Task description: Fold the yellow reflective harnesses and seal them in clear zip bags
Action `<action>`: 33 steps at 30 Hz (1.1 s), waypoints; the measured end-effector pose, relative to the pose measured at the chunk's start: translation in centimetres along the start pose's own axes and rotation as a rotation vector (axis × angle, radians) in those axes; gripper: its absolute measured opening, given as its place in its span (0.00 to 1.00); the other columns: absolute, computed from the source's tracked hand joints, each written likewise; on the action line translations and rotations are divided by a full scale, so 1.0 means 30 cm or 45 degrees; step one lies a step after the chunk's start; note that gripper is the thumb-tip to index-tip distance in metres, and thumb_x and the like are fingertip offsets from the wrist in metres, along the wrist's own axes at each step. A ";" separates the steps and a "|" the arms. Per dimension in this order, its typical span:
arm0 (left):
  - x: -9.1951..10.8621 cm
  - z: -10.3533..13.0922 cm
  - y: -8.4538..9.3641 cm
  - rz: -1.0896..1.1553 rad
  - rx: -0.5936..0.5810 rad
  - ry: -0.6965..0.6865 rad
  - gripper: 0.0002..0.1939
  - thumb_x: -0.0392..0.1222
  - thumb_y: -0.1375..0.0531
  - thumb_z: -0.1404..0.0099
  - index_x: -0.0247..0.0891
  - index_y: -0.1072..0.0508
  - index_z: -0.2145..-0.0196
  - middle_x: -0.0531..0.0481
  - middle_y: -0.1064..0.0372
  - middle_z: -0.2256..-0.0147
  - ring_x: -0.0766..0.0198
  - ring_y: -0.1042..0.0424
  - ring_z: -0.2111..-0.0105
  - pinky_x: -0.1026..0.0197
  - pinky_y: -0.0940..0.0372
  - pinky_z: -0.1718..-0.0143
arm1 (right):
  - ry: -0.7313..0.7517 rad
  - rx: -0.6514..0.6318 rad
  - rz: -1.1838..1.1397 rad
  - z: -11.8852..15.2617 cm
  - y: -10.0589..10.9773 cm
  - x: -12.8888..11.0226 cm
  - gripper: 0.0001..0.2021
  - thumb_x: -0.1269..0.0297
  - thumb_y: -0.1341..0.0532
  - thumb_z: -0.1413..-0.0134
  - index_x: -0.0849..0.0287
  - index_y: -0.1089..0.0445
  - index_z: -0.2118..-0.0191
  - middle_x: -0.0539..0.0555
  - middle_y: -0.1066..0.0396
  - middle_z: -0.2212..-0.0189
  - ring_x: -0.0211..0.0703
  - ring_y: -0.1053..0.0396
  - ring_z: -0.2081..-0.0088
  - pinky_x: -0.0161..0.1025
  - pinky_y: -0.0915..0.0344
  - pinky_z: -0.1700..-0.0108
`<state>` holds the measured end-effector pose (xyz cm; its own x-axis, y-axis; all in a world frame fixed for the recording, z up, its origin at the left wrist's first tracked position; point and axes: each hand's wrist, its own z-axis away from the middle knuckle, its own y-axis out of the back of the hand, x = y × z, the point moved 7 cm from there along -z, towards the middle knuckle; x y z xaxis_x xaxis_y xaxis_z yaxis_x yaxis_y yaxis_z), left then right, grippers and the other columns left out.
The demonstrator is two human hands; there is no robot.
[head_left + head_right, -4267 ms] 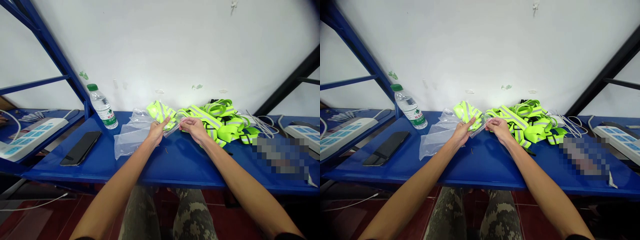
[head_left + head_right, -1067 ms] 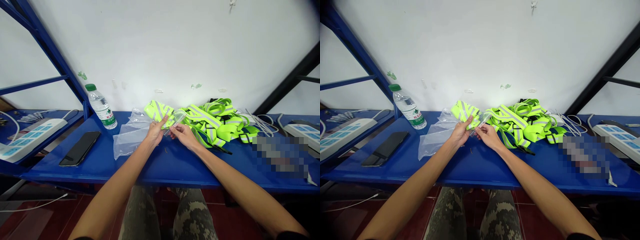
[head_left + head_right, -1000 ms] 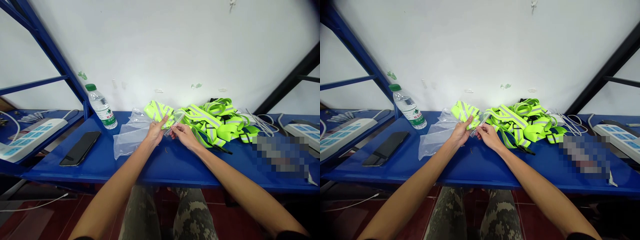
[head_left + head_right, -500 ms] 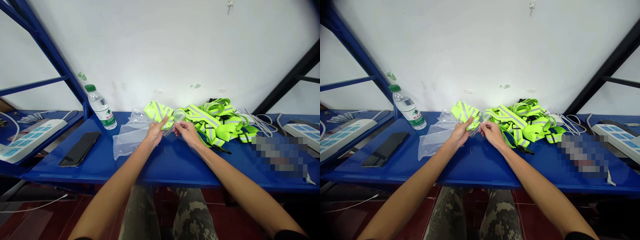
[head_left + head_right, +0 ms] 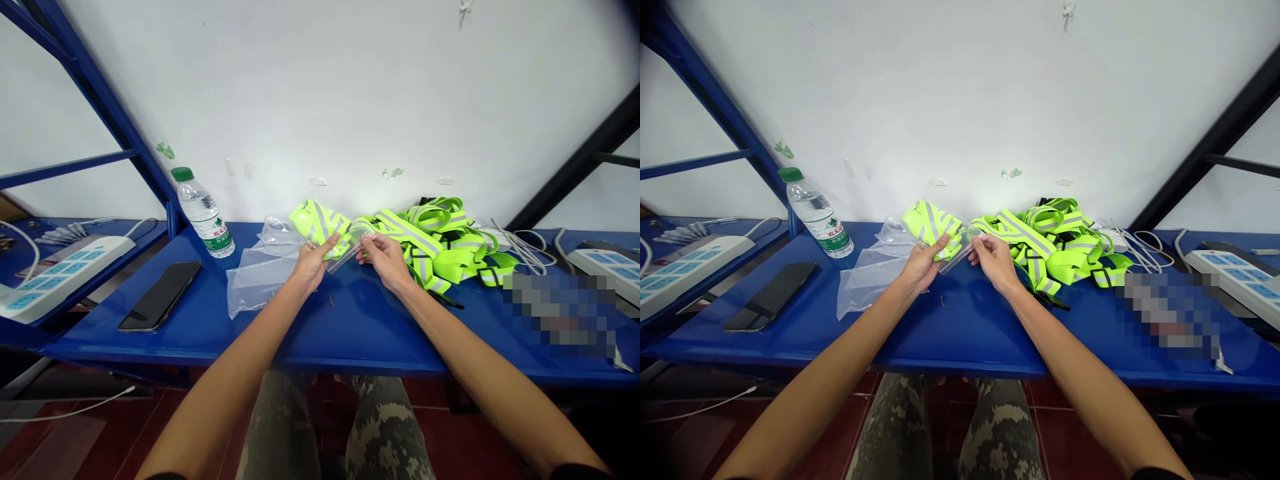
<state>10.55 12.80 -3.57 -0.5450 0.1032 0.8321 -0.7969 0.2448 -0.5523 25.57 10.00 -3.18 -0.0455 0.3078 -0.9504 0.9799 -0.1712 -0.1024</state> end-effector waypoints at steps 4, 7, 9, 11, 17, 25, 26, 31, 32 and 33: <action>0.000 0.003 -0.003 -0.007 -0.007 0.006 0.25 0.42 0.26 0.53 0.29 0.23 0.58 0.38 0.22 0.60 0.50 0.22 0.58 0.51 0.28 0.55 | -0.014 0.023 -0.023 0.002 0.007 -0.008 0.18 0.47 0.32 0.54 0.59 0.28 0.71 0.50 0.29 0.77 0.36 0.32 0.76 0.34 0.31 0.74; -0.001 0.003 -0.007 -0.008 -0.016 -0.009 0.25 0.42 0.26 0.54 0.29 0.23 0.58 0.38 0.22 0.60 0.50 0.23 0.58 0.50 0.29 0.53 | -0.034 0.077 -0.048 0.001 0.016 -0.005 0.19 0.46 0.31 0.56 0.58 0.28 0.69 0.51 0.27 0.75 0.38 0.31 0.76 0.36 0.29 0.74; 0.000 0.002 -0.010 -0.023 -0.037 -0.028 0.25 0.42 0.26 0.55 0.29 0.23 0.59 0.38 0.22 0.60 0.50 0.23 0.57 0.50 0.30 0.52 | -0.052 0.107 -0.062 -0.001 0.025 0.002 0.19 0.46 0.31 0.56 0.58 0.28 0.70 0.51 0.27 0.75 0.39 0.30 0.76 0.38 0.28 0.73; 0.004 0.002 -0.010 -0.069 -0.060 -0.060 0.25 0.43 0.26 0.54 0.29 0.22 0.59 0.38 0.22 0.59 0.51 0.23 0.57 0.51 0.31 0.51 | -0.065 0.131 -0.052 -0.003 0.035 0.006 0.18 0.47 0.32 0.56 0.58 0.28 0.72 0.52 0.27 0.76 0.41 0.30 0.75 0.41 0.28 0.71; 0.012 0.020 -0.051 -0.611 -0.360 -0.164 0.25 0.43 0.25 0.58 0.34 0.21 0.60 0.43 0.22 0.59 0.51 0.25 0.57 0.55 0.33 0.52 | 0.209 0.060 0.363 0.002 0.029 -0.078 0.21 0.43 0.39 0.48 0.58 0.27 0.67 0.53 0.26 0.70 0.46 0.30 0.65 0.39 0.33 0.64; 0.052 0.061 -0.027 -0.643 0.061 -0.372 0.26 0.62 0.37 0.42 0.40 0.27 0.54 0.44 0.25 0.57 0.53 0.28 0.54 0.57 0.39 0.50 | 0.246 0.006 0.554 0.036 -0.018 -0.078 0.24 0.38 0.48 0.41 0.56 0.32 0.64 0.52 0.28 0.68 0.47 0.32 0.62 0.40 0.37 0.59; 0.055 0.070 -0.016 -0.646 0.160 -0.412 0.25 0.62 0.38 0.42 0.41 0.26 0.56 0.45 0.26 0.59 0.53 0.29 0.53 0.58 0.41 0.48 | 0.254 -0.005 0.527 0.046 -0.035 -0.073 0.23 0.39 0.48 0.41 0.55 0.32 0.61 0.53 0.27 0.65 0.49 0.32 0.59 0.42 0.37 0.55; 0.033 0.094 -0.001 -0.817 0.385 -0.532 0.22 0.64 0.44 0.37 0.41 0.28 0.64 0.44 0.29 0.67 0.52 0.30 0.57 0.57 0.43 0.50 | 0.200 0.148 0.587 0.090 -0.089 -0.049 0.24 0.41 0.48 0.39 0.55 0.36 0.50 0.59 0.27 0.59 0.56 0.32 0.50 0.48 0.39 0.48; 0.032 0.095 -0.007 -0.901 0.393 -0.566 0.22 0.63 0.46 0.35 0.40 0.29 0.64 0.43 0.29 0.67 0.52 0.30 0.58 0.57 0.42 0.52 | 0.206 0.183 0.625 0.096 -0.095 -0.050 0.24 0.41 0.49 0.39 0.56 0.36 0.50 0.60 0.27 0.59 0.57 0.32 0.50 0.49 0.39 0.48; 0.033 0.095 -0.014 -1.006 0.398 -0.603 0.22 0.61 0.48 0.33 0.39 0.30 0.63 0.43 0.29 0.67 0.52 0.29 0.59 0.56 0.41 0.53 | 0.224 0.213 0.655 0.100 -0.099 -0.053 0.24 0.41 0.50 0.38 0.57 0.36 0.51 0.60 0.27 0.60 0.57 0.32 0.50 0.49 0.38 0.49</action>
<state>9.60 10.04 -2.64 0.1828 -0.3961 0.8998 -0.9740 -0.1972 0.1110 22.15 7.20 -2.24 0.4767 0.2940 -0.8285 0.8224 -0.4819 0.3022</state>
